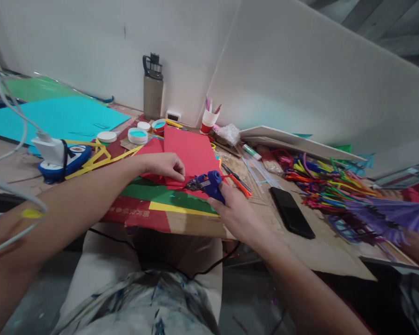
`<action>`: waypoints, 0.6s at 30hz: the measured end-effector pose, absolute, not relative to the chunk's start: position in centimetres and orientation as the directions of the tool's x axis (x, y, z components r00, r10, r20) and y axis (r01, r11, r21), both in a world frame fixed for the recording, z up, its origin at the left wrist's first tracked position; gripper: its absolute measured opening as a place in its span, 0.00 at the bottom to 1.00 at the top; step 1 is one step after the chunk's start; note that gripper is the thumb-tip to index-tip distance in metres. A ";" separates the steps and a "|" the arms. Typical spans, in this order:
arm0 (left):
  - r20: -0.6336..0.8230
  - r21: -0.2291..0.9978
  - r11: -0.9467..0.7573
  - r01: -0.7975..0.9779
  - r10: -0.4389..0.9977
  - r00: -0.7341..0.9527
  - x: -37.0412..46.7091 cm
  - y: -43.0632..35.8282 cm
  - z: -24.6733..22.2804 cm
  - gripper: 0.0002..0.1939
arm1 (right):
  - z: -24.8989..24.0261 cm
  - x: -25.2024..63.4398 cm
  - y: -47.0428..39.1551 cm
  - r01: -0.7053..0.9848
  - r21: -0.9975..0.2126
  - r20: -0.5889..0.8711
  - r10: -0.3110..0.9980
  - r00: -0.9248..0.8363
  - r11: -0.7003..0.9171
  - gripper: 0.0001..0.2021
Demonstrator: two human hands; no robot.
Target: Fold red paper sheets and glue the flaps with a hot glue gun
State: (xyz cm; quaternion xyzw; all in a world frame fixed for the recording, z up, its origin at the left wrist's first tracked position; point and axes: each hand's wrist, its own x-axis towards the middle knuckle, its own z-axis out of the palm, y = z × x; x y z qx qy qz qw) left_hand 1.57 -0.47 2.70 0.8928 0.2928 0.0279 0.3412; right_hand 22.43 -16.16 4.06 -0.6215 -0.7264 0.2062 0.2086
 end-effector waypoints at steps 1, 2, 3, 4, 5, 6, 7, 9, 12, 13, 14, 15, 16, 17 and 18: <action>-0.146 0.626 -0.596 0.503 0.544 0.826 1.6 -0.4 2.7 0.14 | 4.1 22.7 -16.3 0.812 -0.566 0.048 0.989 -0.139 0.142 0.12; -0.143 0.624 -0.598 0.503 0.546 0.826 1.5 -0.4 2.6 0.14 | 4.2 22.9 -16.4 0.808 -0.572 0.047 0.989 -0.139 0.140 0.13; -0.140 0.620 -0.600 0.506 0.549 0.824 1.5 -0.4 2.6 0.14 | 4.3 23.1 -16.5 0.807 -0.575 0.044 0.990 -0.135 0.136 0.13; -0.140 0.615 -0.602 0.510 0.552 0.822 1.5 -0.3 2.6 0.14 | 4.4 23.2 -16.5 0.808 -0.575 0.040 0.991 -0.131 0.130 0.14; -0.141 0.609 -0.605 0.514 0.555 0.820 1.5 -0.3 2.5 0.14 | 4.5 23.3 -16.6 0.811 -0.572 0.036 0.991 -0.127 0.125 0.15; -0.142 0.603 -0.607 0.518 0.557 0.818 1.5 -0.3 2.5 0.14 | 4.6 23.3 -16.7 0.815 -0.567 0.036 0.992 -0.121 0.120 0.15; -0.143 0.600 -0.608 0.520 0.558 0.818 1.5 -0.2 2.5 0.13 | 4.6 23.2 -16.7 0.820 -0.560 0.038 0.993 -0.116 0.117 0.15; -0.146 0.605 -0.609 0.513 0.549 0.823 1.5 -0.2 2.5 0.13 | 4.5 22.9 -16.7 0.831 -0.543 0.049 0.992 -0.113 0.122 0.13; -0.151 0.628 -0.597 0.500 0.537 0.830 1.6 -0.2 2.5 0.13 | 4.2 22.2 -16.5 0.838 -0.528 0.061 0.990 -0.127 0.140 0.10; -0.152 0.635 -0.591 0.498 0.537 0.830 1.6 -0.2 2.5 0.14 | 4.1 21.9 -16.4 0.837 -0.527 0.059 0.989 -0.133 0.144 0.09; -0.153 0.639 -0.585 0.500 0.540 0.828 1.6 -0.2 2.5 0.14 | 4.1 21.6 -16.3 0.836 -0.529 0.056 0.989 -0.138 0.146 0.09; -0.154 0.640 -0.582 0.501 0.542 0.826 1.6 -0.2 2.6 0.13 | 4.1 21.2 -16.2 0.833 -0.534 0.049 0.989 -0.142 0.147 0.09; -0.153 0.639 -0.583 0.502 0.543 0.826 1.6 -0.2 2.6 0.13 | 4.1 20.9 -16.1 0.828 -0.540 0.044 0.988 -0.147 0.148 0.09; -0.151 0.634 -0.588 0.502 0.543 0.826 1.6 -0.2 2.6 0.12 | 4.1 20.6 -16.1 0.823 -0.548 0.040 0.987 -0.153 0.149 0.09; -0.150 0.626 -0.594 0.505 0.544 0.825 1.6 -0.3 2.6 0.11 | 4.2 20.4 -16.0 0.816 -0.557 0.036 0.987 -0.159 0.152 0.09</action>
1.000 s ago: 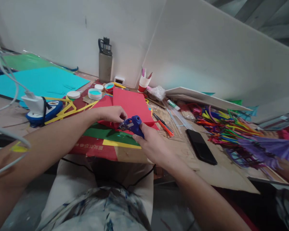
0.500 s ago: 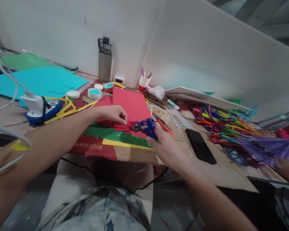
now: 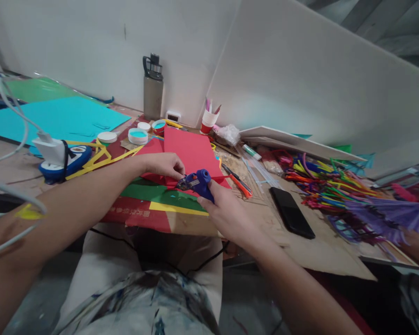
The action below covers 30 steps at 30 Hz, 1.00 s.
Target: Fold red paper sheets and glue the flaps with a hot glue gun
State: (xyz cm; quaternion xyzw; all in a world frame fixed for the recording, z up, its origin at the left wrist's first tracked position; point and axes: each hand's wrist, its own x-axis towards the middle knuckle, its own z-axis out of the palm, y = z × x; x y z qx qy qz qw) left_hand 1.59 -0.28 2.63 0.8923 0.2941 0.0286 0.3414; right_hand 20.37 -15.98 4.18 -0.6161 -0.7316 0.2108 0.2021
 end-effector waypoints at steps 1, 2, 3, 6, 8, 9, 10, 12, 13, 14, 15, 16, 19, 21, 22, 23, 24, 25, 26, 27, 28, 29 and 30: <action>-0.151 0.616 -0.599 0.511 0.547 0.823 1.6 -0.3 2.7 0.11 | 4.3 20.1 -15.9 0.810 -0.566 0.030 0.986 -0.164 0.152 0.09; -0.154 0.608 -0.603 0.517 0.549 0.821 1.6 -0.4 2.7 0.10 | 4.3 19.9 -15.9 0.805 -0.573 0.022 0.985 -0.168 0.150 0.09; -0.158 0.604 -0.603 0.522 0.551 0.820 1.6 -0.4 2.8 0.10 | 4.4 19.7 -15.8 0.803 -0.578 0.013 0.985 -0.171 0.147 0.09; -0.168 0.613 -0.594 0.521 0.546 0.821 1.6 -0.6 2.9 0.10 | 4.5 19.4 -15.8 0.800 -0.582 0.001 0.983 -0.181 0.148 0.09; -0.177 0.615 -0.587 0.527 0.549 0.817 1.7 -0.7 3.0 0.11 | 4.5 19.4 -15.8 0.801 -0.579 0.001 0.983 -0.184 0.151 0.09; -0.184 0.611 -0.583 0.535 0.553 0.813 1.7 -0.8 3.1 0.11 | 4.5 19.4 -15.8 0.801 -0.579 0.001 0.983 -0.184 0.151 0.09; -0.190 0.607 -0.581 0.542 0.556 0.809 1.7 -0.8 3.1 0.11 | 4.5 19.5 -15.8 0.799 -0.581 0.002 0.982 -0.187 0.153 0.09; -0.188 0.603 -0.586 0.542 0.556 0.810 1.7 -0.6 3.0 0.11 | 4.4 19.6 -15.8 0.793 -0.587 0.009 0.980 -0.197 0.165 0.09; -0.180 0.603 -0.591 0.535 0.553 0.814 1.7 -0.5 2.9 0.11 | 4.3 19.8 -15.9 0.789 -0.590 0.014 0.979 -0.202 0.171 0.09; -0.170 0.605 -0.597 0.527 0.550 0.818 1.6 -0.4 2.8 0.11 | 4.3 19.9 -15.9 0.786 -0.593 0.016 0.979 -0.205 0.175 0.09; -0.161 0.607 -0.601 0.520 0.548 0.821 1.6 -0.3 2.7 0.11 | 4.2 20.0 -15.9 0.786 -0.593 0.019 0.979 -0.203 0.174 0.09; -0.156 0.609 -0.602 0.516 0.547 0.822 1.6 -0.2 2.6 0.12 | 4.2 20.0 -15.8 0.788 -0.592 0.022 0.981 -0.194 0.169 0.09; -0.155 0.609 -0.603 0.515 0.546 0.823 1.6 -0.1 2.5 0.12 | 4.1 20.1 -15.7 0.797 -0.584 0.029 0.985 -0.171 0.156 0.10; -0.164 0.606 -0.600 0.523 0.548 0.820 1.6 -0.2 2.6 0.12 | 4.1 19.9 -15.7 0.803 -0.576 0.028 0.985 -0.170 0.155 0.10; -0.173 0.606 -0.595 0.529 0.550 0.817 1.6 -0.3 2.8 0.11 | 4.1 19.8 -15.6 0.803 -0.575 0.026 0.984 -0.174 0.157 0.10; -0.184 0.606 -0.587 0.537 0.554 0.812 1.7 -0.4 2.9 0.11 | 4.2 19.7 -15.6 0.803 -0.575 0.024 0.984 -0.177 0.158 0.10; -0.196 0.607 -0.577 0.546 0.557 0.807 1.7 -0.5 3.0 0.11 | 4.3 19.5 -15.6 0.802 -0.576 0.023 0.984 -0.176 0.157 0.11; -0.207 0.610 -0.568 0.552 0.559 0.803 1.7 -0.7 3.2 0.11 | 4.4 19.4 -15.6 0.802 -0.577 0.019 0.984 -0.175 0.154 0.11; -0.214 0.615 -0.561 0.554 0.558 0.802 1.8 -0.8 3.3 0.10 | 4.4 19.3 -15.6 0.802 -0.578 0.016 0.985 -0.173 0.151 0.11; -0.216 0.621 -0.555 0.554 0.557 0.802 1.8 -0.9 3.3 0.10 | 4.5 19.2 -15.6 0.803 -0.577 0.013 0.985 -0.171 0.147 0.11; -0.216 0.627 -0.550 0.551 0.557 0.802 1.8 -1.0 3.4 0.10 | 4.5 19.1 -15.6 0.806 -0.575 0.009 0.986 -0.169 0.144 0.11; -0.215 0.633 -0.547 0.548 0.557 0.803 1.8 -1.0 3.4 0.10 | 4.6 19.1 -15.6 0.807 -0.573 0.006 0.986 -0.169 0.142 0.11; -0.212 0.636 -0.545 0.546 0.557 0.803 1.8 -0.9 3.3 0.10 | 4.6 19.1 -15.6 0.808 -0.572 0.006 0.985 -0.170 0.143 0.11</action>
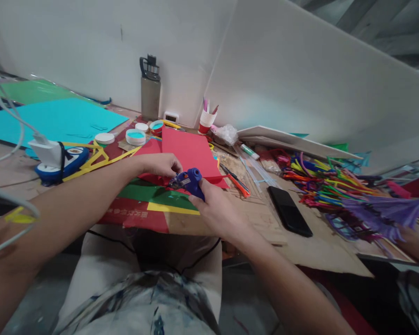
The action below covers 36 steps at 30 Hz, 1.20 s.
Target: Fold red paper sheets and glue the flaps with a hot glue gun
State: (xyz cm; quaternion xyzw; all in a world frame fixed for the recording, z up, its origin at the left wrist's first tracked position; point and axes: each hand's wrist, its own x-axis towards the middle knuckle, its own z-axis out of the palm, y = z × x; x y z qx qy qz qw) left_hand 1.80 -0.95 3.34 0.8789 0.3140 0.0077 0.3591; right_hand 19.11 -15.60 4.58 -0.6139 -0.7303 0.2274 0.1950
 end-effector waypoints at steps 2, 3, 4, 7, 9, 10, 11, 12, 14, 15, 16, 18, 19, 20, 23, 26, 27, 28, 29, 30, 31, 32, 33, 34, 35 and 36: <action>-0.209 0.633 -0.548 0.547 0.560 0.802 1.8 -0.8 3.2 0.10 | 4.5 19.2 -15.7 0.806 -0.572 0.010 0.984 -0.180 0.153 0.10; -0.206 0.628 -0.553 0.547 0.560 0.802 1.8 -0.7 3.1 0.10 | 4.5 19.3 -15.7 0.804 -0.573 0.013 0.982 -0.188 0.161 0.10; -0.204 0.624 -0.559 0.546 0.558 0.804 1.7 -0.6 3.0 0.11 | 4.5 19.3 -15.8 0.801 -0.575 0.019 0.981 -0.194 0.169 0.10; -0.200 0.614 -0.574 0.542 0.551 0.810 1.7 -0.3 2.8 0.11 | 4.3 19.6 -15.9 0.789 -0.586 0.028 0.978 -0.208 0.184 0.11; -0.195 0.607 -0.581 0.542 0.553 0.810 1.6 -0.3 2.8 0.11 | 4.2 19.8 -16.0 0.783 -0.594 0.030 0.978 -0.206 0.184 0.11; -0.188 0.604 -0.585 0.541 0.554 0.811 1.6 -0.2 2.8 0.12 | 4.1 19.9 -15.9 0.781 -0.598 0.033 0.979 -0.202 0.181 0.10; -0.182 0.603 -0.590 0.538 0.554 0.812 1.6 -0.2 2.7 0.12 | 4.0 20.1 -15.8 0.778 -0.603 0.035 0.980 -0.196 0.177 0.10; -0.179 0.602 -0.593 0.535 0.553 0.814 1.6 -0.2 2.7 0.13 | 3.8 20.3 -15.8 0.774 -0.610 0.041 0.982 -0.184 0.170 0.10; -0.177 0.601 -0.596 0.532 0.550 0.816 1.6 -0.2 2.7 0.14 | 3.6 20.9 -15.6 0.754 -0.637 0.061 0.986 -0.158 0.160 0.09; -0.179 0.603 -0.595 0.530 0.547 0.818 1.6 -0.1 2.7 0.14 | 3.5 21.2 -15.6 0.735 -0.660 0.077 0.987 -0.141 0.157 0.09; -0.180 0.607 -0.593 0.529 0.546 0.818 1.6 -0.1 2.6 0.14 | 3.4 21.7 -15.6 0.707 -0.691 0.092 0.988 -0.123 0.152 0.10; -0.179 0.609 -0.591 0.529 0.547 0.818 1.5 0.0 2.6 0.15 | 3.2 22.7 -15.7 0.610 -0.782 0.099 0.992 -0.084 0.129 0.11; -0.180 0.606 -0.593 0.530 0.547 0.818 1.5 0.0 2.6 0.15 | 3.1 23.3 -15.8 0.539 -0.836 0.081 0.995 -0.066 0.103 0.12; -0.182 0.598 -0.598 0.534 0.548 0.816 1.5 0.0 2.7 0.15 | 3.1 24.0 -15.9 0.456 -0.887 0.053 0.997 -0.051 0.070 0.13; -0.184 0.561 -0.625 0.543 0.544 0.818 1.5 -0.2 2.9 0.14 | 3.1 26.7 -15.8 0.190 -0.982 -0.010 1.000 0.020 -0.014 0.13; -0.186 0.552 -0.636 0.539 0.536 0.823 1.6 -0.8 3.2 0.14 | 3.2 29.8 -14.3 0.022 -1.000 -0.002 0.978 0.209 -0.007 0.13; -0.188 0.554 -0.633 0.541 0.537 0.822 1.7 -1.0 3.4 0.14 | 3.2 30.8 -13.4 0.016 -1.000 -0.007 0.963 0.268 -0.012 0.13; -0.191 0.558 -0.629 0.542 0.538 0.821 1.7 -1.2 3.5 0.14 | 3.3 31.8 -12.4 0.048 -0.999 -0.005 0.943 0.334 -0.022 0.11; -0.196 0.563 -0.624 0.542 0.536 0.821 1.8 -1.4 3.6 0.13 | 3.3 32.6 -11.1 0.132 -0.990 0.007 0.916 0.400 -0.050 0.09; -0.202 0.570 -0.620 0.539 0.531 0.823 1.8 -1.6 3.7 0.13 | 3.2 33.4 -9.7 0.247 -0.964 0.029 0.885 0.465 -0.098 0.08; -0.207 0.578 -0.617 0.534 0.523 0.827 1.9 -1.7 3.8 0.14 | 3.1 34.2 -8.3 0.292 -0.949 0.043 0.865 0.500 -0.121 0.07; -0.213 0.586 -0.613 0.529 0.513 0.831 1.9 -1.9 3.9 0.14 | 2.9 34.8 -6.9 0.322 -0.937 0.054 0.852 0.521 -0.138 0.07; -0.220 0.593 -0.609 0.526 0.506 0.834 1.8 -1.9 3.9 0.15 | 2.6 35.3 -5.6 0.358 -0.920 0.063 0.838 0.541 -0.162 0.06; -0.227 0.600 -0.604 0.525 0.501 0.835 1.8 -2.0 4.0 0.15 | 2.3 35.8 -4.4 0.396 -0.898 0.070 0.827 0.557 -0.191 0.06; -0.234 0.606 -0.596 0.526 0.499 0.835 1.7 -2.0 4.0 0.16 | 1.9 36.2 -3.4 0.437 -0.871 0.078 0.817 0.572 -0.223 0.05; -0.242 0.614 -0.587 0.528 0.497 0.833 1.6 -2.0 3.9 0.16 | 1.5 36.6 -2.7 0.480 -0.841 0.085 0.816 0.572 -0.249 0.04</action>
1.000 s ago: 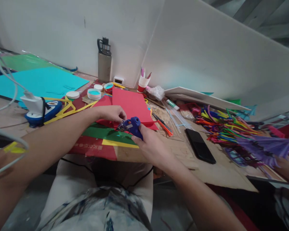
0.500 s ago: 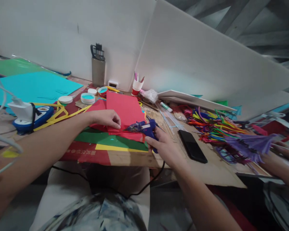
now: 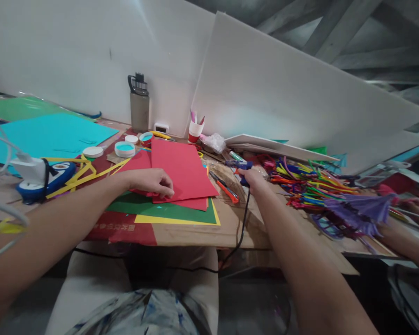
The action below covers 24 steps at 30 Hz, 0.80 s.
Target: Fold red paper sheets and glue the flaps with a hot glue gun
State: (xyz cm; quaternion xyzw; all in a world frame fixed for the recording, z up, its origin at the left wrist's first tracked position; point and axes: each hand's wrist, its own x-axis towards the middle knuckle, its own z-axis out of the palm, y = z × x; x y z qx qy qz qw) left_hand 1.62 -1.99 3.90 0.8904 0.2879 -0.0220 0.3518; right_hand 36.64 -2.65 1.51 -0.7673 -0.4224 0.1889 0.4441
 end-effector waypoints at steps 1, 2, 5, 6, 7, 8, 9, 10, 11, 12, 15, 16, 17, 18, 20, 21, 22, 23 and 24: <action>-0.249 0.620 -0.578 0.530 0.496 0.832 1.5 -2.0 3.8 0.16 | 1.2 37.0 -2.1 0.525 -0.807 0.093 0.821 0.564 -0.269 0.04; -0.253 0.623 -0.574 0.531 0.495 0.831 1.5 -2.0 3.7 0.16 | 0.9 37.4 -1.8 0.570 -0.770 0.102 0.826 0.555 -0.288 0.04; -0.186 0.590 -0.623 0.514 0.515 0.837 1.6 -2.1 3.1 0.14 | 0.4 38.3 -1.8 0.687 -0.647 0.145 0.833 0.535 -0.329 0.09; -0.135 0.557 -0.657 0.508 0.532 0.836 1.8 -2.2 2.8 0.13 | 0.5 38.4 -2.0 0.715 -0.612 0.167 0.828 0.535 -0.338 0.11; -0.073 0.512 -0.694 0.506 0.552 0.831 2.1 -2.2 2.6 0.13 | 0.6 38.2 -2.3 0.747 -0.573 0.204 0.825 0.527 -0.336 0.14; -0.004 0.463 -0.725 0.509 0.573 0.820 2.4 -2.3 2.3 0.12 | 0.7 37.7 -2.6 0.789 -0.525 0.255 0.825 0.504 -0.319 0.16; 0.064 0.417 -0.748 0.517 0.591 0.804 2.7 -2.4 2.0 0.13 | 0.8 37.0 -2.8 0.830 -0.478 0.306 0.831 0.464 -0.287 0.19; 0.125 0.378 -0.763 0.525 0.604 0.787 3.1 -2.5 1.7 0.13 | 0.9 35.9 -3.0 0.890 -0.398 0.377 0.845 0.380 -0.223 0.20; 0.174 0.347 -0.771 0.534 0.612 0.771 3.5 -2.5 1.4 0.15 | 1.0 34.5 -3.2 0.934 -0.329 0.421 0.863 0.277 -0.139 0.21; 0.204 0.322 -0.771 0.549 0.623 0.755 3.8 -2.5 1.1 0.18 | 1.0 32.8 -3.3 0.955 -0.295 0.440 0.882 0.167 -0.034 0.21; 0.157 0.252 -0.742 0.621 0.665 0.730 4.6 -2.7 0.2 0.35 | 0.6 27.3 -3.5 0.930 -0.270 0.463 0.881 -0.100 0.247 0.24; 0.115 0.228 -0.728 0.646 0.679 0.725 4.7 -2.7 0.0 0.40 | 0.3 25.7 -3.6 0.917 -0.263 0.447 0.881 -0.159 0.299 0.26; 0.072 0.209 -0.714 0.668 0.692 0.718 4.8 -2.7 -0.2 0.44 | 0.0 24.2 -3.8 0.909 -0.262 0.414 0.888 -0.198 0.325 0.28; 0.035 0.196 -0.703 0.684 0.702 0.712 4.8 -2.8 -0.4 0.46 | -0.3 23.1 -3.9 0.902 -0.266 0.365 0.902 -0.231 0.339 0.29; -0.018 0.180 -0.682 0.708 0.718 0.696 4.8 -2.8 -0.5 0.49 | -1.0 21.8 -4.0 0.904 -0.282 0.247 0.935 -0.255 0.321 0.30; -0.034 0.176 -0.675 0.716 0.723 0.690 4.8 -2.8 -0.6 0.50 | -1.4 21.6 -4.1 0.906 -0.281 0.194 0.943 -0.270 0.317 0.31; -0.046 0.174 -0.671 0.721 0.726 0.686 4.8 -2.8 -0.6 0.50 | -1.7 21.7 -4.1 0.908 -0.274 0.154 0.946 -0.283 0.317 0.31; -0.057 0.173 -0.668 0.724 0.727 0.684 4.8 -2.8 -0.7 0.51 | -2.1 22.0 -4.0 0.910 -0.261 0.130 0.946 -0.298 0.322 0.32; -0.066 0.172 -0.667 0.725 0.726 0.684 4.8 -2.7 -0.7 0.52 | -2.3 22.4 -3.9 0.912 -0.245 0.122 0.944 -0.308 0.329 0.33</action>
